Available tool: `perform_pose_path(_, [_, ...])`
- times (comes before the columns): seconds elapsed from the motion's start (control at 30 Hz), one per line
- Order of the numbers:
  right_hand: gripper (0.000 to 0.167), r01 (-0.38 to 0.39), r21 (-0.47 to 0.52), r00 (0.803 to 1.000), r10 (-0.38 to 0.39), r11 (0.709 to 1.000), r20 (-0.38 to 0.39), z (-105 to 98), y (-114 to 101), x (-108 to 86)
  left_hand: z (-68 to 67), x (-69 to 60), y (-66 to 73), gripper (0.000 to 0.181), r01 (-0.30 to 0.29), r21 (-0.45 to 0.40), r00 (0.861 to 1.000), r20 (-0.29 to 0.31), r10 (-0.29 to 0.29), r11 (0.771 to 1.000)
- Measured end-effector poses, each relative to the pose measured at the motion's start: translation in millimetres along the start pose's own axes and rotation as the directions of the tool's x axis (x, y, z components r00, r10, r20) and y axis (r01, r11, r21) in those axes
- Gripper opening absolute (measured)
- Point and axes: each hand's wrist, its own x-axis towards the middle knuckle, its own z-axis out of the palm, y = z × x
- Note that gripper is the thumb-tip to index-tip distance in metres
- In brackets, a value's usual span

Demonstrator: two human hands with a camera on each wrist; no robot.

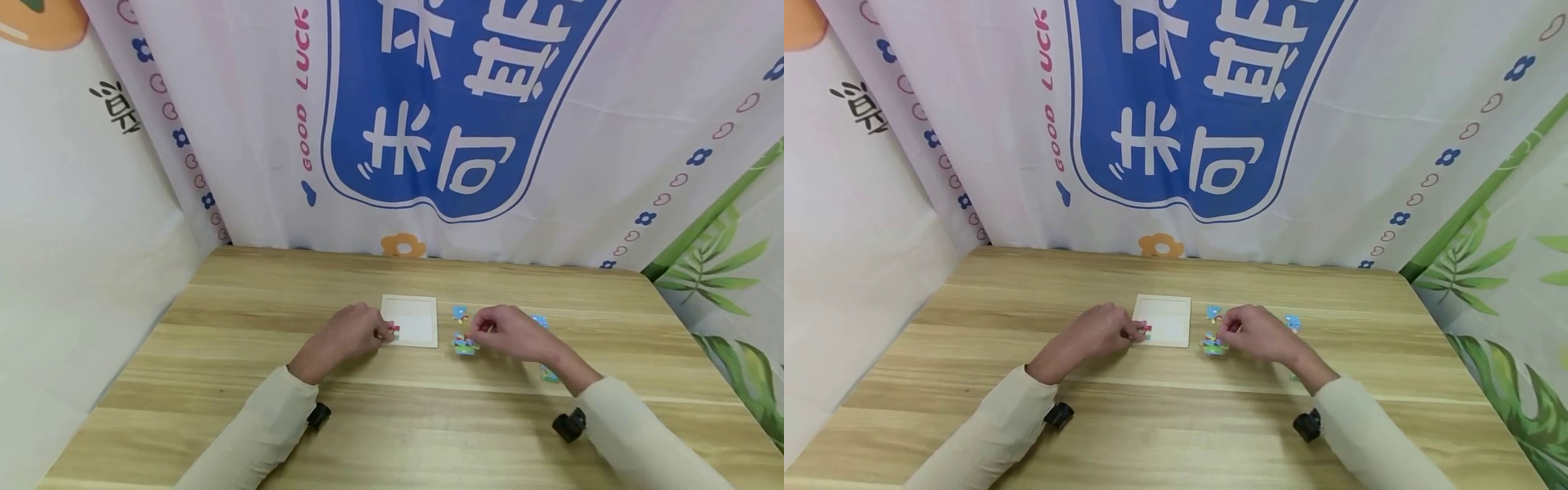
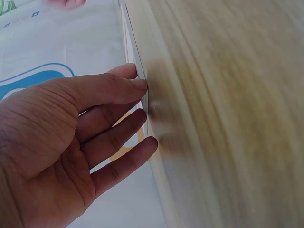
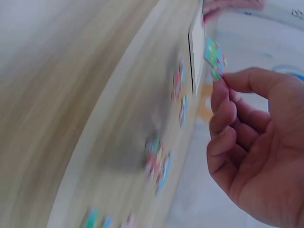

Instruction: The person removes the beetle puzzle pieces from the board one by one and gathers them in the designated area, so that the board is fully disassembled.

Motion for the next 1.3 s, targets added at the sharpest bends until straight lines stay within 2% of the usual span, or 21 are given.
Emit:
perform_pose_path(0.3, [0.009,-0.041,0.018,0.993,0.039,0.999,0.112,-25,24,-37.2,2.7,0.2,-0.9,0.018,-0.001,0.002,1.0,-0.004,0.001,1.0])
perform_pose_path(0.57, [0.008,-0.05,0.055,0.984,0.04,0.997,0.172,-27,35,-47.1,3.2,1.5,-3.6,0.018,-0.011,0.007,1.0,0.002,0.011,1.0])
perform_pose_path(0.87, [0.008,-0.112,0.072,0.979,0.098,0.991,0.179,-22,39,-47.5,1.5,2.3,-1.5,0.015,0.008,0.003,1.0,-0.001,-0.008,1.0])
perform_pose_path(1.17, [0.006,-0.117,0.053,0.985,0.109,0.992,0.137,-17,38,-48.2,2.3,-1.1,-1.9,0.016,-0.024,-0.006,0.999,-0.036,0.024,1.0])
perform_pose_path(1.3, [0.006,-0.127,0.038,0.985,0.122,0.991,0.123,-18,38,-47.4,1.3,-0.9,-1.6,0.015,-0.025,-0.006,0.999,-0.034,0.025,1.0])
